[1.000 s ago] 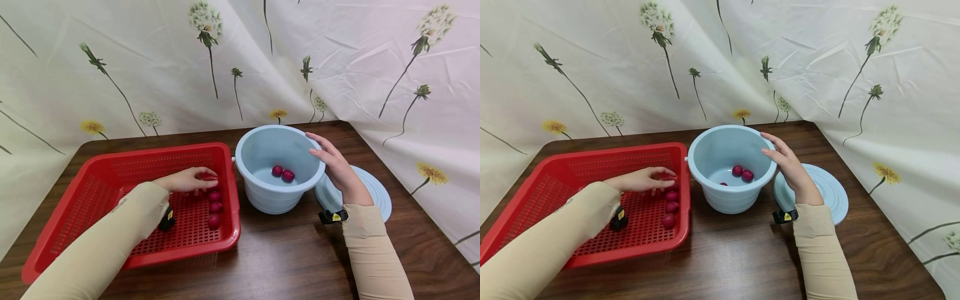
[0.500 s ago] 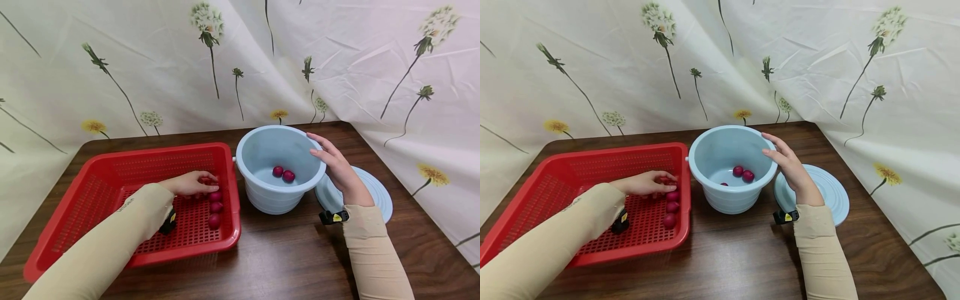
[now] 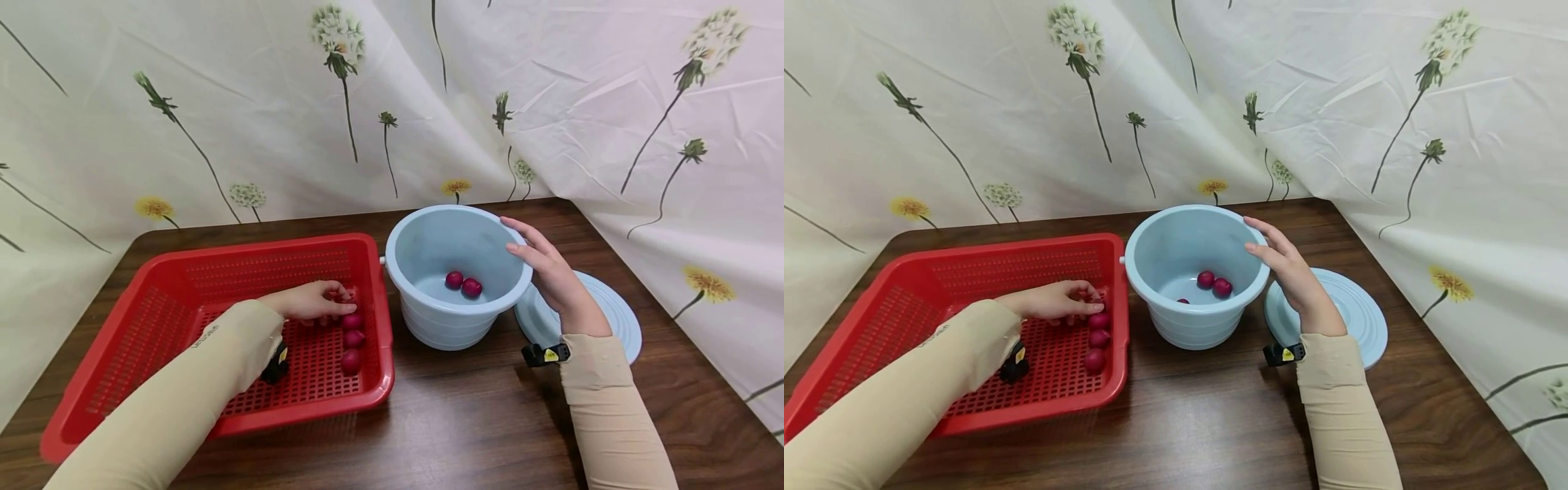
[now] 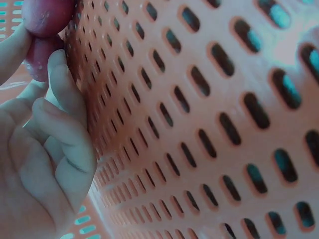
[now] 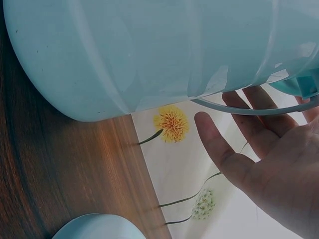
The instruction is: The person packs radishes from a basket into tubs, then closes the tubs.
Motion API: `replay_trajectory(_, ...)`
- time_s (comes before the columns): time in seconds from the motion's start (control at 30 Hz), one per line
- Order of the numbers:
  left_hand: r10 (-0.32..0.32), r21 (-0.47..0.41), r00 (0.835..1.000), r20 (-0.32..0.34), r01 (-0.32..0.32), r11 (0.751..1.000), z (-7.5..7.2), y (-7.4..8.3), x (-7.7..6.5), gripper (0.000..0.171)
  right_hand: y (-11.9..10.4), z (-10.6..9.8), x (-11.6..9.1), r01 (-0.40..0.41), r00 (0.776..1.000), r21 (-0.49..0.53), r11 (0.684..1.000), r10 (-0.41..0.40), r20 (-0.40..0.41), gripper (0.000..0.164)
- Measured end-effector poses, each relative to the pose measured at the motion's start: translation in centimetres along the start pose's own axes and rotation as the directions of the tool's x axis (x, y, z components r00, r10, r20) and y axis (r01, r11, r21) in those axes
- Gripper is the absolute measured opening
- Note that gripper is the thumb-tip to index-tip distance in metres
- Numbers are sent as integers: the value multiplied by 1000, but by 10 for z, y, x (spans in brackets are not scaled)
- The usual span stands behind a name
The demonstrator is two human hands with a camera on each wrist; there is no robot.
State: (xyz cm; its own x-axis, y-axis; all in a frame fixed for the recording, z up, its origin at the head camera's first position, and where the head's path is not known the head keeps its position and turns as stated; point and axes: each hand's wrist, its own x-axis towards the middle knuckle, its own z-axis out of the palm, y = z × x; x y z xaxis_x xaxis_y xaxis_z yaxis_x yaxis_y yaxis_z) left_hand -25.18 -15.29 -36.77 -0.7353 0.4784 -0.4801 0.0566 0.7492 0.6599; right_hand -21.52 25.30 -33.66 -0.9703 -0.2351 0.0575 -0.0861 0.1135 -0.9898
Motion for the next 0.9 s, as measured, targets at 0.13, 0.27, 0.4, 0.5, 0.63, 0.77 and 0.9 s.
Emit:
replay_trajectory(0.13,1,2,1000,18,-1,1000,-1,0,1,36,0,-1,-1,-2,1000,-3,1000,2,-3,52)
replay_trajectory(0.27,-10,6,999,31,10,1000,-3,0,1,35,1,-1,0,-2,1000,-4,1000,2,-4,52)
replay_trajectory(0.4,17,20,1000,16,-17,1000,-7,3,-1,37,0,-1,0,-3,1000,-7,1000,3,-4,52)
replay_trajectory(0.5,61,25,998,-21,-60,998,-12,7,-5,39,0,-1,0,-3,1000,-7,1000,3,-3,53)
replay_trajectory(0.63,96,15,993,-66,-96,995,-19,14,-8,41,0,0,1,-2,1000,-4,1000,2,-3,53)
replay_trajectory(0.77,124,-5,988,-90,-125,992,-22,22,-11,40,1,0,0,1,1000,0,1000,-1,-6,52)
replay_trajectory(0.9,156,-61,983,-100,-163,985,-23,30,-14,40,2,-1,-1,11,1000,4,1000,-11,-8,51)
